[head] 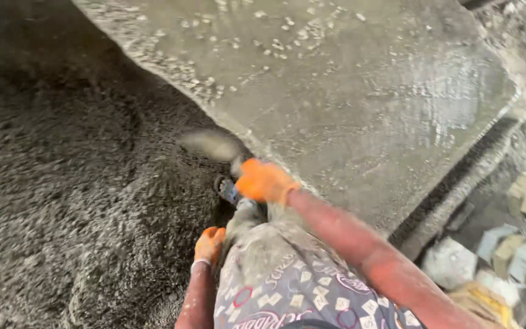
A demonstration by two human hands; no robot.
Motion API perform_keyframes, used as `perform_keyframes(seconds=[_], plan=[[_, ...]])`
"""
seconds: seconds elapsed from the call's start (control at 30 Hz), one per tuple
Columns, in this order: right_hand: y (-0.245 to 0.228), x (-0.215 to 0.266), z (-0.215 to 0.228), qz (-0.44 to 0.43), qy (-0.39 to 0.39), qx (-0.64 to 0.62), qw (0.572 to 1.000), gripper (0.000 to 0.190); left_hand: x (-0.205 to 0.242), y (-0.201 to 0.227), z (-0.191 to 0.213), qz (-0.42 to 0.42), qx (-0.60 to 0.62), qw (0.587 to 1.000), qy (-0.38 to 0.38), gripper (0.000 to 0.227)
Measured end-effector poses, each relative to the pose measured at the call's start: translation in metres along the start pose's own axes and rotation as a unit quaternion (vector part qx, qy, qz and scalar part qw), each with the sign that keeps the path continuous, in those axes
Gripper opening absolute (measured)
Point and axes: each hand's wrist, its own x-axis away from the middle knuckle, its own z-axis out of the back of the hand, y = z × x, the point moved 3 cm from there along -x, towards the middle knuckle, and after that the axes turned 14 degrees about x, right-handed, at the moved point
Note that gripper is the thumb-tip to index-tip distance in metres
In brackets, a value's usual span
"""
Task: Filling hexagonal molds with wet concrete and leveling them with a trowel.
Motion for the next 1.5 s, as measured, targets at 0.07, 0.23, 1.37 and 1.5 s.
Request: perform_keyframes(seconds=[0.07, 0.23, 1.37, 1.5], plan=[[0.074, 0.016, 0.036, -0.16, 0.074, -0.236, 0.956, 0.036, -0.003, -0.018, 0.007, -0.001, -0.01, 1.0, 0.004, 0.067], [0.32, 0.025, 0.122, -0.122, 0.151, 0.571, 0.798, 0.009, -0.009, 0.001, 0.003, -0.002, 0.008, 1.0, 0.014, 0.07], [0.074, -0.054, 0.201, -0.079, 0.077, 0.278, 0.954, 0.025, -0.034, 0.038, -0.013, -0.018, 0.046, 0.999, -0.003, 0.067], [0.255, -0.081, 0.25, -0.366, 0.13, 0.16, 0.908, 0.034, -0.017, 0.023, -0.016, 0.023, 0.069, 0.997, 0.004, 0.068]])
